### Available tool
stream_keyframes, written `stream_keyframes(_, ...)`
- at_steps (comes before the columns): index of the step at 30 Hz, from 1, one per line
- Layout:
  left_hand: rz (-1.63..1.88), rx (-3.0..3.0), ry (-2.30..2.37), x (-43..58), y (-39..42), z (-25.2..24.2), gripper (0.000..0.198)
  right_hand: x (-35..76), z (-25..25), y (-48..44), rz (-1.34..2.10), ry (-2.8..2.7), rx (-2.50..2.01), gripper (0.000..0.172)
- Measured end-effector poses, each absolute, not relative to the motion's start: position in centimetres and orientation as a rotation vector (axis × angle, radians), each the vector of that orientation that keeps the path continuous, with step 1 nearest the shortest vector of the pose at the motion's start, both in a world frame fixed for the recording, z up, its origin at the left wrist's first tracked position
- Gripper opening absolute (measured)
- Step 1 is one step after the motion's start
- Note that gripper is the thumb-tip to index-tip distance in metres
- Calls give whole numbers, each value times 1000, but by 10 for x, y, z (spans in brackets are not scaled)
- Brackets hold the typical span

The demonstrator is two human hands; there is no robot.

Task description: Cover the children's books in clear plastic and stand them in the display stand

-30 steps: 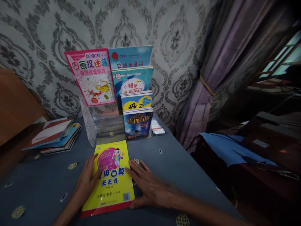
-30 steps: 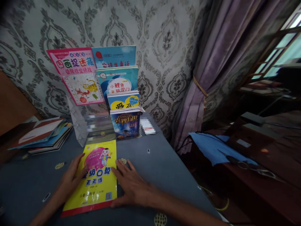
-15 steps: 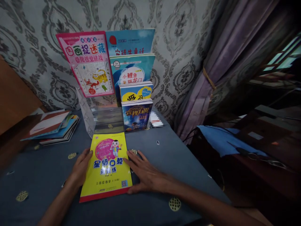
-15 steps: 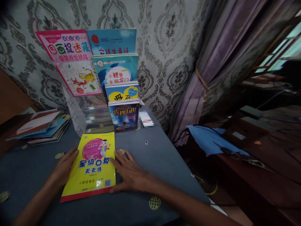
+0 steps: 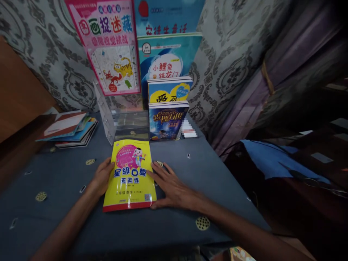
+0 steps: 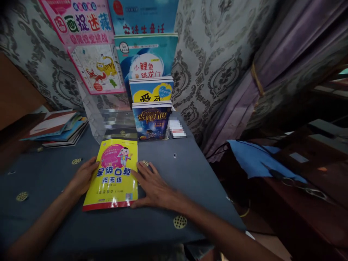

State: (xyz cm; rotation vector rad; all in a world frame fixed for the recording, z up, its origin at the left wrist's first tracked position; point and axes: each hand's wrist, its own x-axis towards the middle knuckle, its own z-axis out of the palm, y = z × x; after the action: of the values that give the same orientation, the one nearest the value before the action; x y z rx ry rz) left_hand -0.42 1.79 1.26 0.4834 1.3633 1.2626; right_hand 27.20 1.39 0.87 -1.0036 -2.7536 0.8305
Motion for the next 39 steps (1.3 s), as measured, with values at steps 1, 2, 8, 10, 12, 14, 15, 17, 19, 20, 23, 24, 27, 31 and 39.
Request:
stream_keyframes(1, 1258, 482, 1349, -5, 17, 12, 40, 272, 8, 14, 832, -2753, -1002, 110)
stream_keyframes(2, 1248, 476, 1341, -4, 17, 12, 41, 273, 7, 15, 832, -2751, -997, 110)
stream_keyframes(8, 1168, 450, 1421, 9, 14, 17, 50, 277, -5, 18, 797, -2766, -962, 114)
stream_keyframes(10, 1160, 461, 1444, 13, 14, 20, 59, 279, -10, 19, 785, -2761, -943, 112)
stream_keyframes(12, 1133, 522, 1422, 14, 13, 23, 67, 281, -13, 20, 774, -2756, -930, 112)
stream_keyframes(14, 1072, 613, 1406, 13, 12, 25, 70, 282, -14, 22, 768, -2754, -925, 112)
stream_keyframes(15, 1037, 660, 1420, 11, 12, 25, 69, 282, -14, 22, 770, -2756, -925, 112)
stream_keyframes(17, 970, 784, 1481, 5, 13, 26, 67, 284, -13, 23, 785, -2760, -915, 112)
stream_keyframes(19, 904, 971, 1574, -2, 15, 27, 65, 285, -13, 23, 789, -2753, -907, 112)
stream_keyframes(20, 872, 1087, 1630, -6, 16, 27, 63, 286, -13, 23, 787, -2747, -903, 113)
stream_keyframes(23, 671, 1483, 1867, -16, 17, 31, 56, 287, -13, 23, 774, -2743, -891, 111)
stream_keyframes(24, 556, 1616, 1962, -18, 17, 33, 53, 287, -13, 23, 771, -2750, -888, 110)
stream_keyframes(27, 178, 1951, 2163, -20, 17, 40, 44, 287, -11, 22, 764, -2779, -895, 105)
stream_keyframes(31, 125, 2297, 2071, -16, 25, 40, 32, 286, -4, 22, 776, -2804, -912, 102)
stream_keyframes(39, 484, 2380, 1748, -7, 56, 1, 40, 271, 4, 39, 724, -2790, -999, 91)
